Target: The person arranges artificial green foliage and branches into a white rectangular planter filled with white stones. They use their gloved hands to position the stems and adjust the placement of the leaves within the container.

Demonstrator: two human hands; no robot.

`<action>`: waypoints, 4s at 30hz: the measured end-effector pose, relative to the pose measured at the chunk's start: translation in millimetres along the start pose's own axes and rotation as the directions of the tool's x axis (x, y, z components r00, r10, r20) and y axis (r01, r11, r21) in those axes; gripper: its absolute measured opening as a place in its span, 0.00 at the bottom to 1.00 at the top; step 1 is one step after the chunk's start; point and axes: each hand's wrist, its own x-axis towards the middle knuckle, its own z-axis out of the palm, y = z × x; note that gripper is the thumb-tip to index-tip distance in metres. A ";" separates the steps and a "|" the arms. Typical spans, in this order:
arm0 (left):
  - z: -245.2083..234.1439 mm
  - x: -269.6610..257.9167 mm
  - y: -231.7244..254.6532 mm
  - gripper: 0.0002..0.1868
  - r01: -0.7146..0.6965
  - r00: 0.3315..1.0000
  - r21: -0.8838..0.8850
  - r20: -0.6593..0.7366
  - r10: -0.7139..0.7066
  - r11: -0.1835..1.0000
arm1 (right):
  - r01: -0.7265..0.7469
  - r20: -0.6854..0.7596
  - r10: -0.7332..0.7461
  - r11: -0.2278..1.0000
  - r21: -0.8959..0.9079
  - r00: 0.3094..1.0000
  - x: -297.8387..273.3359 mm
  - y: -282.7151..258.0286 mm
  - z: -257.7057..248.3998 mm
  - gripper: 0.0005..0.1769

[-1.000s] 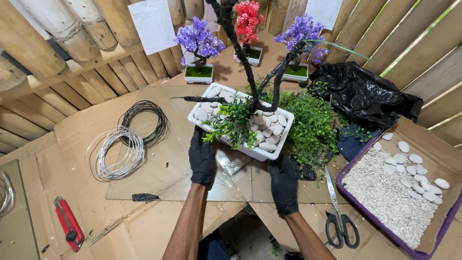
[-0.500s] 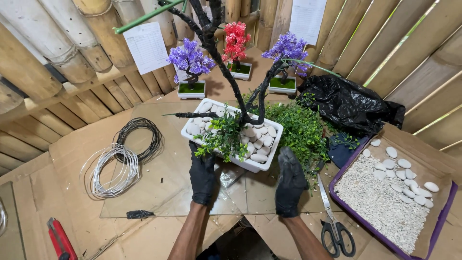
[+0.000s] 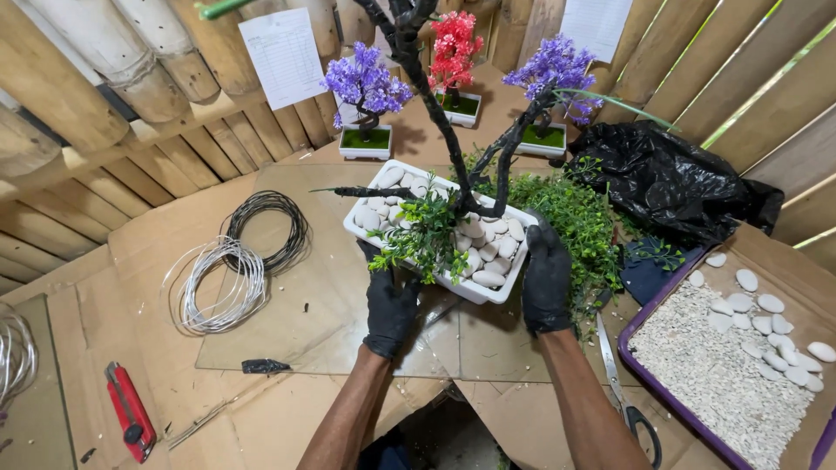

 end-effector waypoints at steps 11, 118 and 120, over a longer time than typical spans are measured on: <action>9.8 29.3 -33.6 0.21 -0.132 0.991 0.194 0.009 0.133 0.972 | 0.005 0.000 -0.005 0.999 0.041 1.000 -11.3 18.7 -9.8 0.14; 56.0 76.7 -156.5 0.19 -0.599 0.585 0.542 -0.207 0.784 0.590 | -0.370 0.052 0.366 0.916 0.158 0.929 -68.4 -50.2 -14.2 0.21; 42.7 65.9 -122.7 0.19 -0.647 0.621 0.414 -0.201 0.758 0.640 | -0.375 0.046 0.372 0.917 0.134 0.927 -68.2 -42.7 -15.9 0.22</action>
